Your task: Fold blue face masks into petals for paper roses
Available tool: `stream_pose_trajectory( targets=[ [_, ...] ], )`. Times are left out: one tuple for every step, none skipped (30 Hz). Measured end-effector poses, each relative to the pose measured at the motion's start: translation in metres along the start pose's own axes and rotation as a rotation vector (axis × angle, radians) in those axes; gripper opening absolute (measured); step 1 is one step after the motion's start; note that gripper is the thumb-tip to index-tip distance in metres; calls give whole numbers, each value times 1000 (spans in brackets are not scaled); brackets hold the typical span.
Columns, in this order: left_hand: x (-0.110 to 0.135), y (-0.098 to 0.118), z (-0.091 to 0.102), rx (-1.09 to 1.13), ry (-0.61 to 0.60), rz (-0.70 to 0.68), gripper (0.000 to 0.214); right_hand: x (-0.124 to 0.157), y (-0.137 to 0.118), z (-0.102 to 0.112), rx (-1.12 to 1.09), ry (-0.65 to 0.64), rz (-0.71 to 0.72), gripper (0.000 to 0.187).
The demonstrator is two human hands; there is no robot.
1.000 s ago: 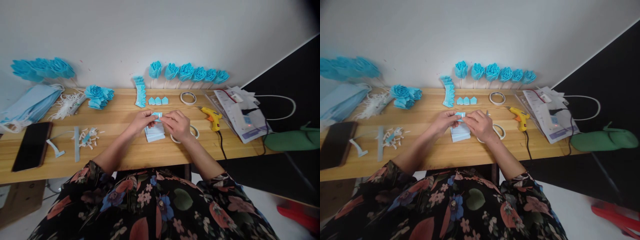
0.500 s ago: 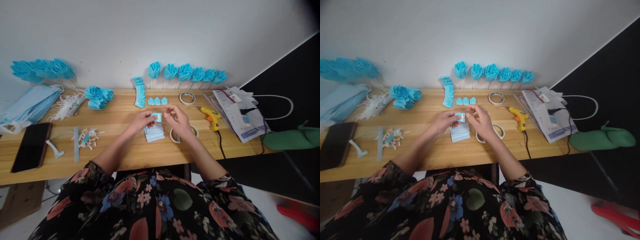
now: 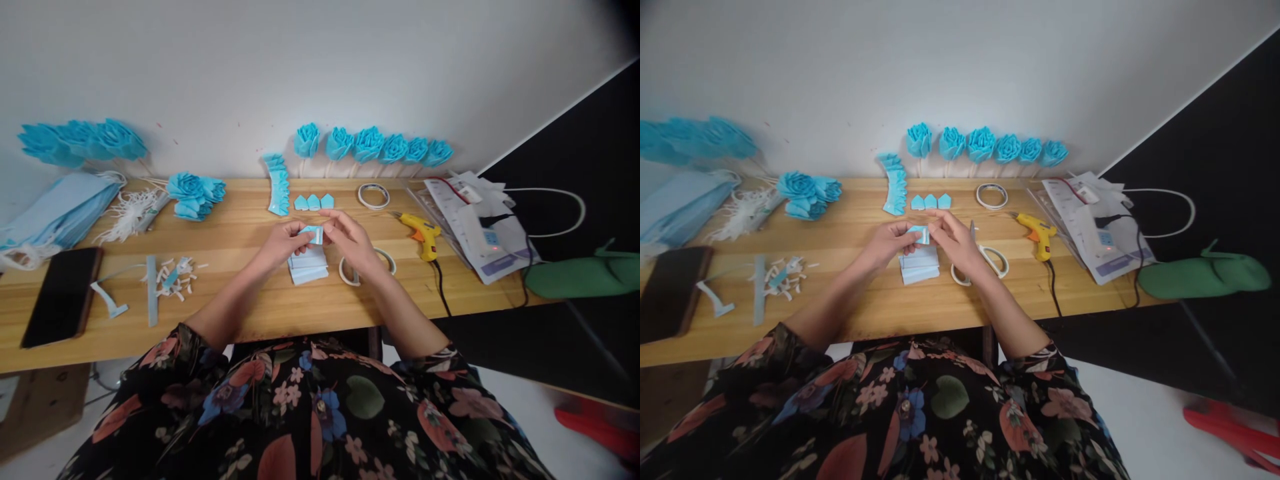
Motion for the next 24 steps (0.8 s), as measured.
stream_pose_trajectory(
  targets=[
    [0,0,1,8,10,-5,16,1,1,-3,2,-32,-7,43],
    [0,0,2,15,15,-9,16,3,2,-6,2,-60,-15,47],
    [0,0,2,20,14,-11,16,4,4,-9,2,-80,-21,51],
    [0,0,1,24,9,-11,17,4,5,-10,1,-87,-26,52],
    [0,-1,1,29,0,-11,19,5,6,-9,-2,-82,-29,52],
    [0,-1,-1,34,-11,-10,19,5,8,-8,-6,-71,-30,51],
    [0,0,-1,42,-18,-10,19,5,9,-7,-10,-59,-31,50],
    [0,0,-2,54,-22,-9,19,4,9,-6,-13,-50,-31,50],
    [0,0,-2,65,-26,-4,19,4,10,-6,-14,-43,-30,50],
    [0,0,-3,73,-27,2,18,4,11,-6,-13,-39,-31,50],
    [0,0,-3,74,-28,8,18,5,11,-6,-10,-37,-34,50],
    [0,0,-3,68,-27,12,18,5,12,-7,-7,-37,-39,50],
    [1,0,-3,57,-27,13,20,6,11,-7,-2,-40,-43,51],
    [1,0,-3,44,-25,11,21,7,11,-6,7,-44,-45,51],
    [1,1,-2,33,-19,7,22,7,9,-2,20,-40,-40,50],
    [1,1,-1,26,-8,3,22,7,6,4,37,-26,-29,49],
    [0,1,1,21,4,0,23,8,2,13,55,4,-17,46],
    [0,1,3,21,19,-3,23,8,-1,27,75,55,-3,43],
    [0,1,5,22,34,-6,22,8,-3,43,88,117,3,40],
    [-1,1,6,26,48,-9,22,10,-4,61,100,200,-1,36],
    [-1,0,7,29,55,-11,22,11,-3,77,121,262,-2,34],
    [-1,0,8,31,58,-13,22,13,-3,91,153,303,0,32],
    [-2,0,8,33,60,-15,21,15,0,101,191,327,-3,30],
    [-2,0,8,33,61,-19,20,17,3,108,230,340,-9,29]
  ],
)
Point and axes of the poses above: each hand's wrist, its own x-axis away from the middle knuckle, its own z-axis out of the back of the hand, y = z × x, the point moved 10 cm from there along -x, towards the middle knuckle, and after that the axes turned 1 degree about -x, right-handed, at the moved point
